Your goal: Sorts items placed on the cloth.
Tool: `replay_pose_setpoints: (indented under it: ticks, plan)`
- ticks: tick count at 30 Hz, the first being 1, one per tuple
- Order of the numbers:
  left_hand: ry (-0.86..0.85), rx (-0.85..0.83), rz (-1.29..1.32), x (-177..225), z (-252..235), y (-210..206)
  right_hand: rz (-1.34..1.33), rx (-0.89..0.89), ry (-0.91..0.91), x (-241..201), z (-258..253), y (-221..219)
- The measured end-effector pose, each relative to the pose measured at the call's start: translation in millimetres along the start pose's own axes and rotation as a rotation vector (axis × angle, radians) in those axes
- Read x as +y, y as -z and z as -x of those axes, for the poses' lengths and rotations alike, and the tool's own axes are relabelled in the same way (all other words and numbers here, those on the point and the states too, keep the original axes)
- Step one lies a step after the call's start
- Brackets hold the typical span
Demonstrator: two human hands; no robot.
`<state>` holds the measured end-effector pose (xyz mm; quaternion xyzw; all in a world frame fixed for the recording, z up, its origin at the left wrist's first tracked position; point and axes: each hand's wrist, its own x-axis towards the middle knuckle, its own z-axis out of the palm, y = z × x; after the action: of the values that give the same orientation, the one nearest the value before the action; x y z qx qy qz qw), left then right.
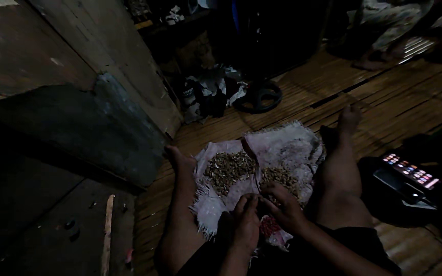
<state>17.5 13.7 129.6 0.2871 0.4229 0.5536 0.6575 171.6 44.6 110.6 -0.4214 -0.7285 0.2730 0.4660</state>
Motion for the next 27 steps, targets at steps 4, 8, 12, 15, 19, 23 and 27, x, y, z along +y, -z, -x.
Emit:
replay_pose_setpoints:
  ticks: [4, 8, 12, 15, 19, 23, 27]
  plan:
    - [-0.057, -0.037, 0.042, 5.2, 1.4, 1.7, -0.028, 0.042, -0.004, -4.6, 1.0, 12.6]
    - [-0.121, -0.13, 0.143, 25.2, 10.1, 0.6, 0.072, 0.148, -0.111, 19.3, -0.4, 58.1]
    - [-0.205, -0.267, 0.196, 48.6, 21.3, -8.3, 0.358, 0.153, -0.369, 66.8, 12.6, 123.1]
    - [-0.286, -0.396, 0.236, 60.7, 27.3, -17.7, 0.515, 0.086, -0.564, 106.2, 36.9, 158.8]
    - [-0.382, -0.521, 0.245, 70.9, 29.6, -30.1, 0.648, 0.058, -0.788, 131.6, 69.0, 163.2]
    - [-0.409, -0.612, 0.268, 81.0, 35.7, -45.8, 0.662, 0.077, -0.795, 132.5, 69.6, 157.7]
    - [-0.462, -0.691, 0.251, 106.0, 52.7, -67.5, 0.649, 0.088, -0.811, 136.3, 60.6, 158.0]
